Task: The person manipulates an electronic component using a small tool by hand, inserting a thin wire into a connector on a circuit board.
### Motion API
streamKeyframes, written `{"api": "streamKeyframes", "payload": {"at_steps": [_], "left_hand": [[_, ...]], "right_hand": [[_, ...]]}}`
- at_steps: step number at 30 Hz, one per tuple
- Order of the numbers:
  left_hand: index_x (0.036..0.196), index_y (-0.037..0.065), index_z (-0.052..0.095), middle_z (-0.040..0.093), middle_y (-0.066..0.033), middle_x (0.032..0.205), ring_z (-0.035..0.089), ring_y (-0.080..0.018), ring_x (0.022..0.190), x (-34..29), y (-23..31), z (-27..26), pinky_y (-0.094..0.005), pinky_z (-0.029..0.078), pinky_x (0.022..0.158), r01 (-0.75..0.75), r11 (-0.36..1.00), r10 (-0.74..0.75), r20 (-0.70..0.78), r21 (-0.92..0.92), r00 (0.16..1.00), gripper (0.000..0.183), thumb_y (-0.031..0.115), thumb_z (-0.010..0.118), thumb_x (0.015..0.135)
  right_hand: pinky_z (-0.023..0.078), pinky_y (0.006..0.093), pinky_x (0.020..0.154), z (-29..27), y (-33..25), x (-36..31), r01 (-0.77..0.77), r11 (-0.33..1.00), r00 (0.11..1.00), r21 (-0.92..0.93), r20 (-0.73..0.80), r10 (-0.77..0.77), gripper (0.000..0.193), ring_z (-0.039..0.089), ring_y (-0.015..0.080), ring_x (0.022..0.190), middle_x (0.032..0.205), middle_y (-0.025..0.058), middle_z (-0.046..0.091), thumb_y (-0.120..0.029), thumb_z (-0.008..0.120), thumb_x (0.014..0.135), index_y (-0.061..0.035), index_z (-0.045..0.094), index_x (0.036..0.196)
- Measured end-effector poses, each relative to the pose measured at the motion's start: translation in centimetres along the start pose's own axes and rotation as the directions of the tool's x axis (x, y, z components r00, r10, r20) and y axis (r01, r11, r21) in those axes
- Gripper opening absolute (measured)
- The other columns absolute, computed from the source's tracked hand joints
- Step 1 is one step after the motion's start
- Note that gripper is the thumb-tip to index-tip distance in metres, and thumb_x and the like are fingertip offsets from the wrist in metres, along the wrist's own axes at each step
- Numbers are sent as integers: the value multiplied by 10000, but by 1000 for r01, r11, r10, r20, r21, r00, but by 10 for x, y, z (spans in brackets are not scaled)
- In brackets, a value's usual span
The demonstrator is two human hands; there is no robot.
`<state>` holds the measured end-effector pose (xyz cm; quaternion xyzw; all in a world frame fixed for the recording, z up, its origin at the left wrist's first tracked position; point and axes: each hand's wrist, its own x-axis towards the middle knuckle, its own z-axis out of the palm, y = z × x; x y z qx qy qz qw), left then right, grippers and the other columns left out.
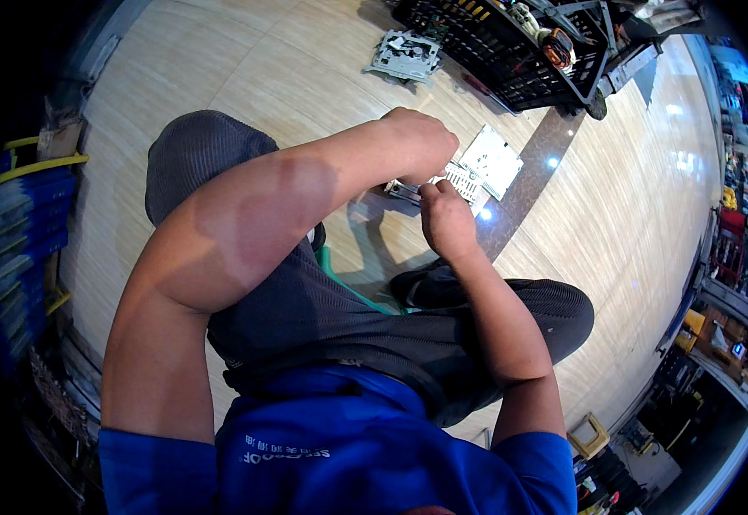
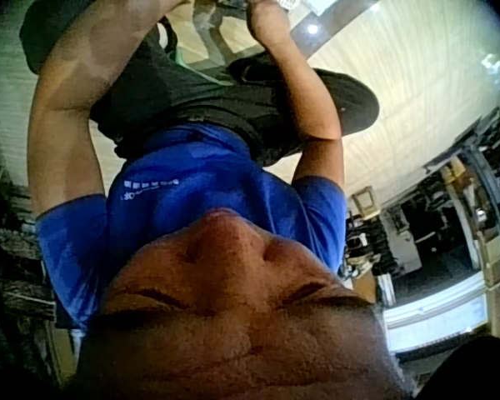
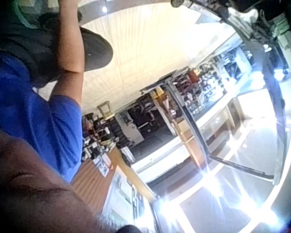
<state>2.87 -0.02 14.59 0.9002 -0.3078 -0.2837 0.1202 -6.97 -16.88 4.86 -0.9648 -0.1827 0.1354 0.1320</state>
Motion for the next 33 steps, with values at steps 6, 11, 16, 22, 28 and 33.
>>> {"api": "streamKeyframes", "payload": {"at_steps": [6, 11, 16, 22, 28, 33], "left_hand": [[1139, 61, 702, 717, -143, 1121, 682, -290, 1076, 1, 1, 0, -419, 556, 869, -3, 1000, 3, 6, 8, 1000, 317, 253, 707, 888], [1142, 59, 699, 715, -143, 1130, 681, -290, 1081, -1, 2, -2, -418, 556, 871, 8, 1000, -8, 7, 1, 1000, 319, 248, 709, 885], [1153, 67, 695, 712, -136, 1142, 678, -285, 1089, -1, 0, -1, -418, 555, 874, 0, 1000, 0, 1, 21, 1000, 332, 261, 708, 884], [1151, 76, 699, 715, -127, 1135, 680, -282, 1078, -2, 1, -1, -421, 551, 877, 1, 1000, -1, -3, 2, 1000, 324, 275, 693, 895], [1148, 73, 701, 715, -127, 1135, 680, -283, 1077, -1, 1, -2, -421, 550, 877, 7, 1000, -7, 6, 4, 1000, 321, 272, 693, 897], [1149, 70, 701, 713, -137, 1137, 684, -288, 1071, -1, -3, 3, -421, 554, 873, -5, 1000, 5, -9, -1, 1000, 319, 255, 696, 890]], "right_hand": [[537, 470, 727, -2, 0, -1, 33, 999, 999, -19, -8, -33, 149, 646, 380, 841, 910, 197, 605, -102, 574, 889, -34, 624, 1012], [538, 461, 727, -3, -1, 0, 35, 999, 999, -39, 5, -35, 147, 644, 369, 864, 929, 186, 602, -97, 564, 891, -41, 625, 1012], [543, 442, 731, -5, -4, -1, 63, 992, 998, -110, 20, -61, 158, 641, 350, 900, 958, 175, 598, -91, 548, 894, -47, 627, 1024], [552, 473, 684, -1, -3, 0, -37, 995, 996, -97, 79, 45, 140, 666, 382, 779, 901, 194, 622, -145, 539, 922, -30, 617, 942], [546, 500, 689, 3, 3, 0, -105, 994, 991, -30, 78, 107, 163, 659, 407, 762, 907, 212, 632, -178, 562, 924, -20, 598, 910], [536, 484, 756, -3, 2, 1, 2, 1000, 1000, 28, -18, -1, 143, 645, 391, 891, 949, 213, 619, -125, 586, 899, -25, 616, 998]]}}
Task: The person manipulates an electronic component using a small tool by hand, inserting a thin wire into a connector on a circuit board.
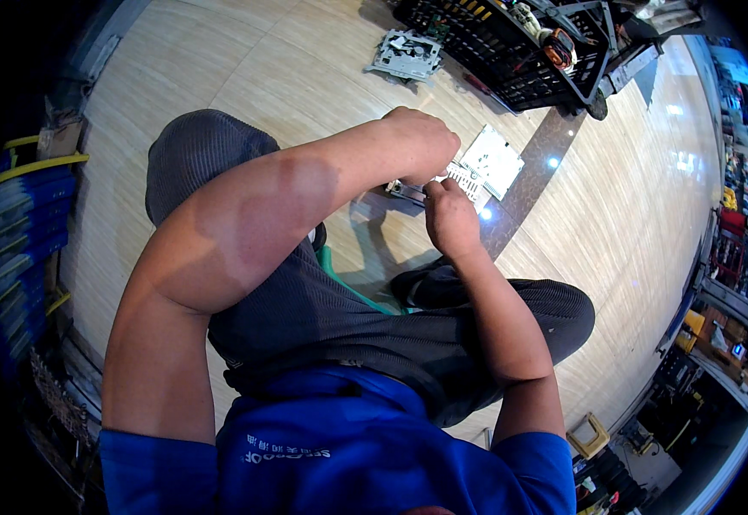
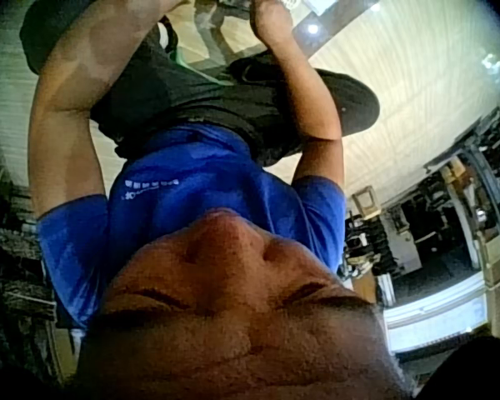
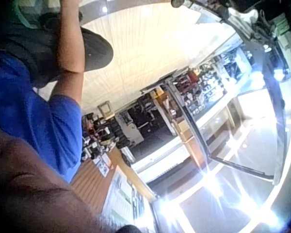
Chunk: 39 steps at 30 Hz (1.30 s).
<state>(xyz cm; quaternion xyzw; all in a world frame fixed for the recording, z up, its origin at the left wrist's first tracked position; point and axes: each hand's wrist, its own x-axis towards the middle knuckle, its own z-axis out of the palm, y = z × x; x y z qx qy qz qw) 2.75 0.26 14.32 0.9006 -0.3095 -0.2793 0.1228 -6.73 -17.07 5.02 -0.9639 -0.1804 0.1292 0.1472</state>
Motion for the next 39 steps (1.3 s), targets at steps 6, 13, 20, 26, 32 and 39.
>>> {"api": "streamKeyframes", "payload": {"at_steps": [6, 13, 20, 26, 32, 39], "left_hand": [[1150, 68, 702, 712, -141, 1139, 683, -288, 1077, 0, 4, -4, -418, 559, 871, 10, 1000, -10, 8, 14, 1000, 316, 219, 701, 873], [1152, 70, 702, 712, -140, 1142, 682, -282, 1085, 1, 4, -3, -413, 559, 878, 14, 1000, -14, 15, 16, 1000, 323, 189, 712, 851], [1154, 70, 698, 711, -135, 1150, 681, -279, 1093, 2, 2, -1, -411, 560, 880, 2, 1000, -3, 19, 31, 1000, 343, 171, 725, 828], [1161, 73, 692, 713, -132, 1144, 680, -276, 1089, 0, 3, -2, -413, 557, 878, 11, 1000, -11, 13, 25, 1000, 345, 217, 719, 849], [1151, 79, 699, 714, -128, 1140, 680, -284, 1080, 0, 3, -1, -424, 549, 877, 1, 1000, -1, -3, 6, 1000, 327, 265, 701, 882], [1159, 77, 698, 710, -139, 1145, 679, -287, 1087, 2, 5, -2, -421, 551, 886, 10, 1000, -10, 5, 2, 1000, 337, 254, 713, 874]], "right_hand": [[541, 440, 767, 0, -5, -2, 18, 998, 1000, -52, -7, -18, 125, 636, 351, 900, 924, 180, 589, -66, 548, 841, -40, 610, 946], [543, 432, 756, 3, -3, -1, 34, 995, 999, -89, -13, -35, 122, 634, 341, 896, 932, 173, 586, -84, 548, 844, -49, 610, 943], [540, 416, 748, 1, -6, -1, 114, 980, 991, -161, -49, -124, 116, 618, 326, 900, 930, 161, 577, -105, 557, 829, -54, 613, 918], [552, 464, 751, -2, -10, -1, 21, 991, 997, -135, 79, -11, 163, 659, 379, 858, 993, 206, 617, -109, 559, 883, -34, 636, 1005], [548, 499, 705, 6, 0, -1, -101, 995, 990, 2, 96, 100, 173, 661, 418, 763, 894, 223, 639, -171, 570, 919, -7, 625, 924], [541, 488, 754, -3, 0, 0, -59, 998, 998, 38, 36, 58, 145, 657, 404, 867, 966, 216, 636, -118, 609, 888, -20, 646, 989]]}}
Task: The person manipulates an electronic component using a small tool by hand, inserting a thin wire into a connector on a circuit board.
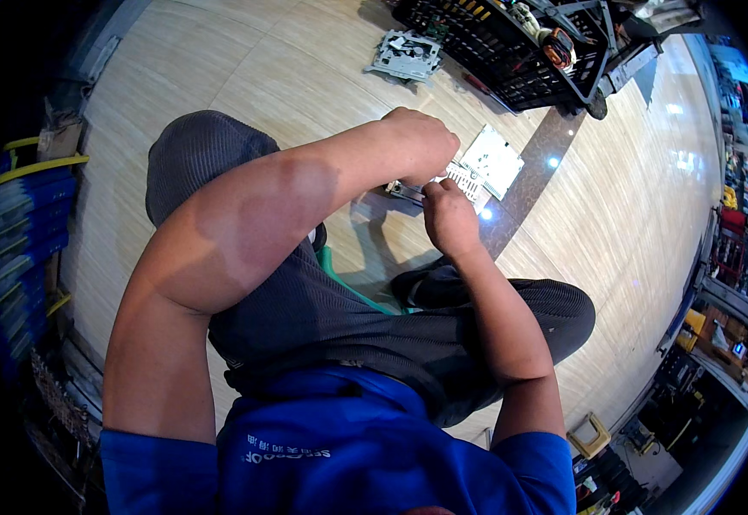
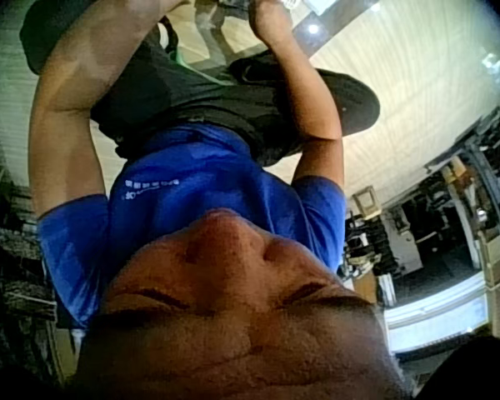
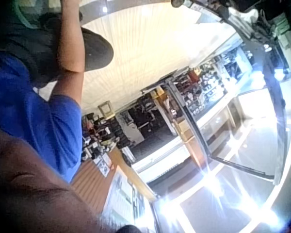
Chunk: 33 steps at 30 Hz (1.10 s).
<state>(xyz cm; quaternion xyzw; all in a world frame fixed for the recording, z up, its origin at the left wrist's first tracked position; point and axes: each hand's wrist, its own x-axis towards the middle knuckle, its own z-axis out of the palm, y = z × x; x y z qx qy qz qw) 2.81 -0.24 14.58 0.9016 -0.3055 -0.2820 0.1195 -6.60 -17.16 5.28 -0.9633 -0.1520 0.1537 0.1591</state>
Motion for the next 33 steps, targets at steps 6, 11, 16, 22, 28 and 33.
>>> {"api": "streamKeyframes", "payload": {"at_steps": [6, 11, 16, 22, 28, 33], "left_hand": [[1172, 77, 693, 707, -143, 1156, 677, -289, 1094, -3, -1, -2, -423, 551, 889, 3, 1000, -3, 6, 3, 1000, 350, 241, 717, 864], [1179, 73, 692, 712, -138, 1147, 684, -290, 1080, -5, -3, -1, -422, 557, 876, 0, 1000, 0, -1, 16, 1000, 363, 215, 718, 845], [1135, 58, 637, 680, -183, 1092, 658, -363, 1048, -1, -2, 1, -473, 526, 881, -42, 999, 42, 56, 11, 998, 335, 293, 668, 899], [1121, 78, 619, 655, -195, 1103, 643, -377, 1037, -5, -8, 3, -481, 515, 888, -61, 998, 60, -43, -17, 997, 319, 293, 667, 890], [1133, 69, 610, 647, -192, 1110, 634, -387, 1059, -5, 5, -5, -478, 507, 898, -51, 999, 51, -15, 4, 999, 331, 310, 658, 912], [1153, 72, 611, 656, -179, 1127, 648, -358, 1066, -7, -3, -1, -471, 520, 891, -46, 997, 46, 9, 65, 999, 363, 353, 646, 926]], "right_hand": [[542, 446, 741, 4, -3, 0, 86, 995, 994, -41, -67, -88, 94, 645, 351, 857, 901, 178, 594, -83, 555, 862, -35, 624, 904], [543, 439, 744, 3, -8, -1, 90, 992, 994, -86, -58, -96, 112, 642, 344, 879, 913, 172, 592, -82, 558, 849, -40, 629, 923], [546, 438, 753, 9, -7, -7, 66, 986, 997, -154, -40, -73, 174, 641, 338, 883, 972, 175, 602, -135, 559, 881, -26, 648, 984], [571, 428, 652, 18, -2, -2, 140, 975, 985, -171, -79, -155, 197, 638, 323, 886, 949, 166, 605, -157, 525, 900, 1, 632, 850], [574, 422, 702, 9, -6, -9, 106, 981, 992, -161, -46, -115, 185, 647, 318, 899, 964, 172, 623, -144, 536, 870, -15, 668, 871], [575, 419, 727, 9, -11, -4, 84, 989, 996, -125, -5, -85, 168, 673, 315, 890, 961, 167, 644, -122, 544, 844, -39, 684, 883]]}}
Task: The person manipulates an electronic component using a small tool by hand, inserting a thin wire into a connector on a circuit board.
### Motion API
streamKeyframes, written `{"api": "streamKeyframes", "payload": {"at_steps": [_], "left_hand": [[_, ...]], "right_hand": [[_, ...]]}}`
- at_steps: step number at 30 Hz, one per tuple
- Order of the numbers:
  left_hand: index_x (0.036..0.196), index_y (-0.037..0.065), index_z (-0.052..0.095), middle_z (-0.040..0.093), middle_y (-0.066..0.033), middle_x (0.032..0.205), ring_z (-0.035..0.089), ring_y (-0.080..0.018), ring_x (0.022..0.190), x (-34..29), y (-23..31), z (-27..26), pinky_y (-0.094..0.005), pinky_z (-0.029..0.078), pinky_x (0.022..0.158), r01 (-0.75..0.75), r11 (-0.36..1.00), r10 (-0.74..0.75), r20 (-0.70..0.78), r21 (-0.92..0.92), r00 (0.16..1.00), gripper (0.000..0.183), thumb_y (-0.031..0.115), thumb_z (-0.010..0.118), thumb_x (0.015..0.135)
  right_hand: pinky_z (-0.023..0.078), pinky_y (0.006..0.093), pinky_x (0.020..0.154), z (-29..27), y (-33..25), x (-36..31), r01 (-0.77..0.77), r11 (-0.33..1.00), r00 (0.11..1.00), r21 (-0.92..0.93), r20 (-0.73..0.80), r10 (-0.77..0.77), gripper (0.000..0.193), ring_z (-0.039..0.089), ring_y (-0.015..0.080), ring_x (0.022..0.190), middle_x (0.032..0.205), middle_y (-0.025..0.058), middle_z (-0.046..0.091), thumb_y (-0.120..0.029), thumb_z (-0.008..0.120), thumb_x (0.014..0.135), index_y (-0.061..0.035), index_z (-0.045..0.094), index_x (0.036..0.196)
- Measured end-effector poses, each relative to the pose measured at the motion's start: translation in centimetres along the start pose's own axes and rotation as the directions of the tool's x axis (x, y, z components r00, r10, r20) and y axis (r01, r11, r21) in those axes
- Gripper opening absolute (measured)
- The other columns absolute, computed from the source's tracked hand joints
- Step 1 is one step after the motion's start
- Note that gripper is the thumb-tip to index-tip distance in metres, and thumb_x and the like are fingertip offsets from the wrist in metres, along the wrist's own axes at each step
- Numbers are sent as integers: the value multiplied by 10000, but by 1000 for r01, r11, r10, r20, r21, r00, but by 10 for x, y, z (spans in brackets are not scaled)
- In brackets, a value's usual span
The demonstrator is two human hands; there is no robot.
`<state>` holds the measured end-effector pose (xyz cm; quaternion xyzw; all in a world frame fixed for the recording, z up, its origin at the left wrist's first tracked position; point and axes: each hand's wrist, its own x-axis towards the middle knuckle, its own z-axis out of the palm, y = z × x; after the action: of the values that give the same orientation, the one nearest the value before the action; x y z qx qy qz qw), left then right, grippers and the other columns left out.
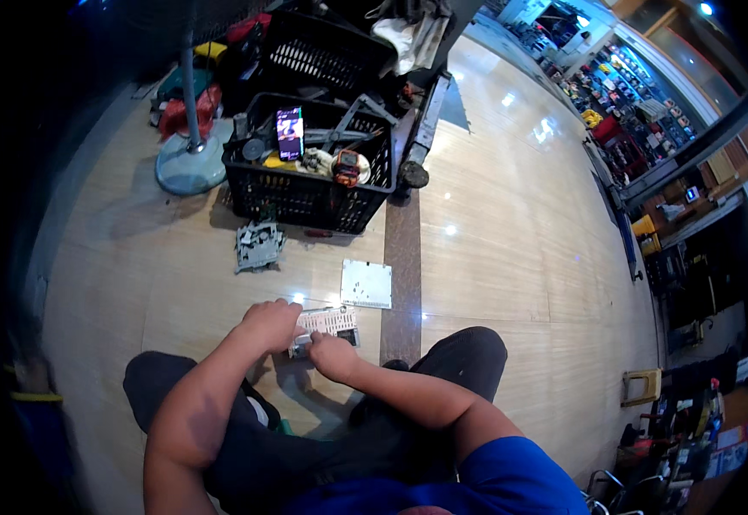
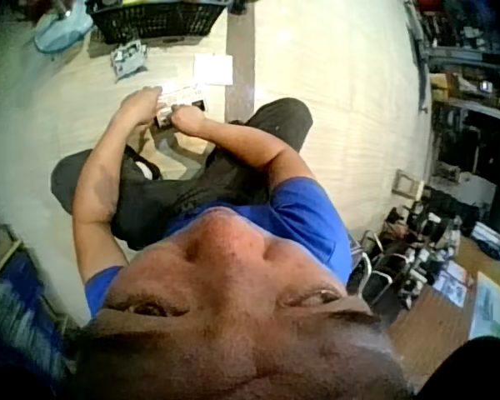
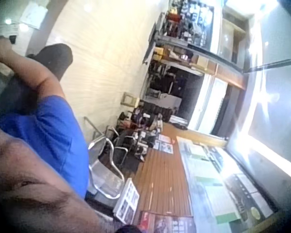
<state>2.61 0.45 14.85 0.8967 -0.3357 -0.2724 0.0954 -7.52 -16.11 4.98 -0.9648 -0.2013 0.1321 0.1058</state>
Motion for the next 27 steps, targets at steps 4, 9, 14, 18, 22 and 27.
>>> {"api": "streamKeyframes", "payload": {"at_steps": [4, 9, 14, 18, 22, 27], "left_hand": [[1163, 73, 602, 646, -203, 1129, 624, -395, 1071, 0, 4, -3, -492, 503, 902, -15, 999, 15, 0, -30, 1000, 366, 341, 650, 919], [1173, 57, 599, 644, -212, 1143, 622, -393, 1076, 5, 10, -3, -487, 504, 907, -55, 997, 54, -12, -50, 998, 387, 347, 646, 921], [1184, 68, 615, 661, -188, 1164, 643, -353, 1092, 4, -4, 6, -464, 520, 908, -29, 1000, 29, -2, 13, 1000, 390, 364, 638, 930], [1201, 62, 605, 646, -207, 1186, 615, -381, 1123, 2, 1, 2, -482, 505, 922, 19, 999, -18, 19, -49, 1000, 406, 354, 639, 920], [1195, 63, 608, 653, -198, 1183, 619, -370, 1128, 5, 2, 0, -484, 508, 930, -7, 999, 9, 42, -44, 999, 401, 348, 648, 916], [1184, 48, 603, 657, -198, 1160, 621, -373, 1119, 5, -2, 5, -482, 510, 925, -22, 999, 23, 23, -38, 999, 401, 346, 648, 920]], "right_hand": [[582, 436, 698, -2, 2, -1, -25, 1000, 1000, 7, -14, 25, 172, 694, 335, 838, 930, 187, 658, -109, 544, 836, -23, 692, 840], [582, 446, 708, -8, 10, -8, -74, 997, 997, 4, 13, 74, 187, 704, 345, 843, 934, 200, 674, -118, 543, 845, -19, 702, 836], [577, 461, 697, -9, -1, 0, -40, 998, 997, 47, 69, 36, 164, 697, 353, 852, 927, 185, 658, -112, 535, 866, -34, 662, 933], [569, 469, 689, -10, -3, -1, -31, 999, 996, 43, 80, 27, 176, 698, 353, 843, 969, 193, 664, -126, 528, 883, -36, 644, 981], [570, 461, 681, -8, 1, -5, 7, 1000, 998, -26, 58, -5, 167, 692, 356, 814, 913, 193, 642, -124, 526, 882, -30, 634, 970], [566, 464, 681, -1, 2, -2, -12, 1000, 999, -14, 33, 12, 176, 685, 360, 801, 937, 207, 633, -141, 513, 896, -24, 644, 902]]}}
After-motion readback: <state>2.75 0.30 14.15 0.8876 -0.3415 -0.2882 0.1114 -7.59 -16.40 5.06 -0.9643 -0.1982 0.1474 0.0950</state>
